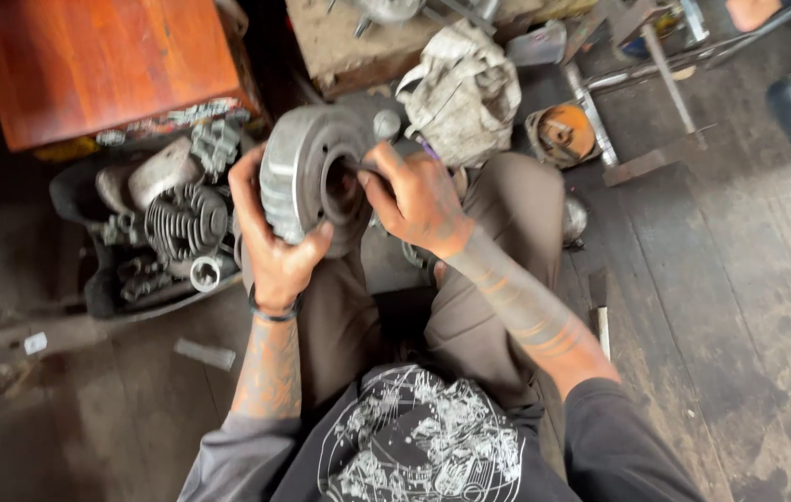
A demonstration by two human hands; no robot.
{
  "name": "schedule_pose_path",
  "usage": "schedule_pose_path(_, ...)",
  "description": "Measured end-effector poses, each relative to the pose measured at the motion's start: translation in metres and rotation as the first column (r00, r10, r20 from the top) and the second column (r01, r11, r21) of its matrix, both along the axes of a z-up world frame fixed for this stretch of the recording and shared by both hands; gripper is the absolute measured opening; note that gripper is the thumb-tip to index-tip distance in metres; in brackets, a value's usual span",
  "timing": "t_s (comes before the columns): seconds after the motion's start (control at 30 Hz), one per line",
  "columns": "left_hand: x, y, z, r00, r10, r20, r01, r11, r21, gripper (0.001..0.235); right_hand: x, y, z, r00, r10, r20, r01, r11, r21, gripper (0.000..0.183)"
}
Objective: Cleaning and sanding a motorcycle engine component using sandpaper
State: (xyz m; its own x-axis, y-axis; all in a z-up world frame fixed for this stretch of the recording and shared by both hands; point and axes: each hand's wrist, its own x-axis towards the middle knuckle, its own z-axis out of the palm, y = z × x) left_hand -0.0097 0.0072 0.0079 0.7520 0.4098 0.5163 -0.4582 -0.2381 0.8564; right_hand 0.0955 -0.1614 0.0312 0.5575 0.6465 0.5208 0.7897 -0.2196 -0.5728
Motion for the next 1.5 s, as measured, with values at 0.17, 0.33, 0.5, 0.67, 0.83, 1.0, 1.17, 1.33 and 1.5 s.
schedule_pose_path(0.17, -0.001, 0.009, -0.005, 0.998, 0.032, 0.050, -0.033, 0.999, 0.002, 0.086, 0.008, 0.001, 0.005, 0.995, -0.019, 0.100, 0.035, 0.986, -0.164, 0.014)
schedule_pose_path(0.33, -0.001, 0.005, -0.004, 0.997, 0.051, 0.050, -0.050, 0.998, -0.023, 0.090, 0.003, 0.005, -0.016, 0.988, -0.011, 0.152, 0.031, 0.991, -0.133, 0.010)
schedule_pose_path(0.5, 0.006, 0.001, -0.002, 0.994, 0.076, 0.074, -0.075, 0.997, -0.013, 0.093, 0.011, -0.006, -0.015, 1.000, 0.014, 0.000, -0.014, 0.998, -0.057, 0.005)
schedule_pose_path(0.67, 0.002, -0.001, 0.007, 0.999, 0.035, -0.004, -0.035, 0.998, 0.059, 0.085, 0.008, -0.019, -0.027, 0.997, -0.022, -0.072, 0.015, 0.996, -0.088, 0.016)
schedule_pose_path(0.83, 0.010, -0.009, -0.001, 0.994, 0.101, -0.031, -0.098, 0.992, 0.078, 0.091, -0.005, -0.013, -0.010, 0.983, 0.089, -0.161, -0.088, 0.996, 0.017, 0.013)
schedule_pose_path(1.0, 0.017, -0.015, -0.013, 0.994, 0.098, -0.039, -0.095, 0.993, 0.068, 0.093, 0.011, -0.023, -0.022, 0.996, 0.073, -0.055, -0.073, 0.997, -0.002, 0.026)
schedule_pose_path(1.17, 0.020, -0.011, -0.018, 0.994, 0.101, -0.045, -0.099, 0.994, 0.054, 0.094, 0.018, -0.037, -0.042, 0.979, 0.096, -0.178, -0.099, 0.995, -0.008, 0.022)
schedule_pose_path(1.33, 0.020, -0.016, -0.022, 0.995, 0.097, -0.038, -0.096, 0.995, 0.028, 0.095, 0.008, -0.023, -0.039, 0.974, 0.184, -0.133, -0.173, 0.981, 0.092, 0.020)
schedule_pose_path(1.5, 0.019, -0.012, -0.025, 0.997, 0.066, -0.037, -0.065, 0.998, 0.015, 0.098, 0.017, -0.023, -0.039, 0.988, 0.102, -0.119, -0.098, 0.994, 0.045, 0.020)
